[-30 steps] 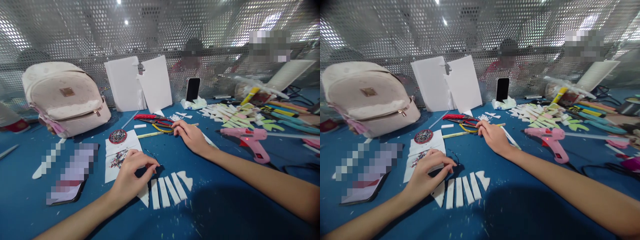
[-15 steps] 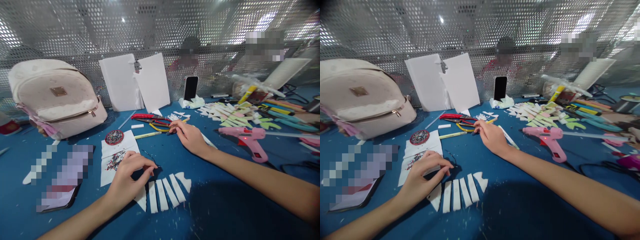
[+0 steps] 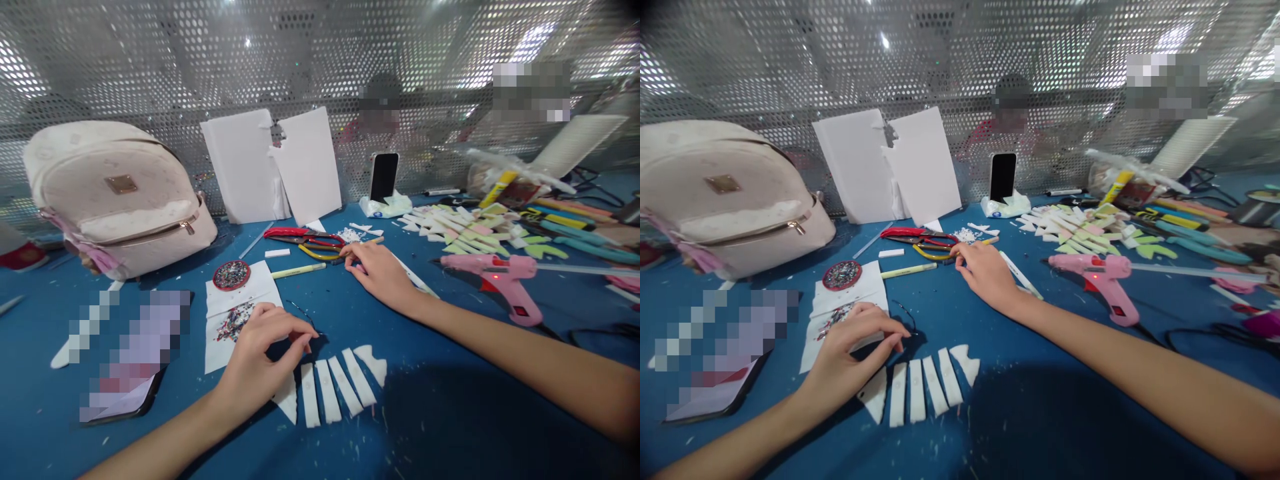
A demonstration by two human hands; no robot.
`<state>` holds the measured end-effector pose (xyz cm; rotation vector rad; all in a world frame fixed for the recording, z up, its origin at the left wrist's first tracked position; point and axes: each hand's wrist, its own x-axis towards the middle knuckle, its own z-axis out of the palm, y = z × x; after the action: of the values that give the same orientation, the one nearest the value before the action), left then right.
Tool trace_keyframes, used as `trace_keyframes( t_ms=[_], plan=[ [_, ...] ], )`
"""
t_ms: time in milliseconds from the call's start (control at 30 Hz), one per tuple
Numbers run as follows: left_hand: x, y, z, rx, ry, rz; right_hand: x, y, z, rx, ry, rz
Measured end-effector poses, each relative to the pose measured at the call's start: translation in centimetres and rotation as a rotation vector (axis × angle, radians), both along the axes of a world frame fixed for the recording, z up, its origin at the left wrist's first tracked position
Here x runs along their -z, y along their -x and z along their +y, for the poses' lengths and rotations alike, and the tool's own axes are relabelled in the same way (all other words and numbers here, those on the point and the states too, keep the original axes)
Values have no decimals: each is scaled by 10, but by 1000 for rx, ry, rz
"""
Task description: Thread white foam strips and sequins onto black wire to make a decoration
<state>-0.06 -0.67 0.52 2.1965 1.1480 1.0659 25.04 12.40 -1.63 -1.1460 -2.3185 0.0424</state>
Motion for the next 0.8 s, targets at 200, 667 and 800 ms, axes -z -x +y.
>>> trace_keyframes(
  t_ms=[200,667,800],
  plan=[
    [-1,0,-2,-1,8,-9,1,0,0,-5,17,-45],
    [1,0,-1,-7,-26,11,-17,26,-51,-332,93,198],
    [1,-1,0,-24,-20,16,-16,36,-71,-454,247,211]
  ],
)
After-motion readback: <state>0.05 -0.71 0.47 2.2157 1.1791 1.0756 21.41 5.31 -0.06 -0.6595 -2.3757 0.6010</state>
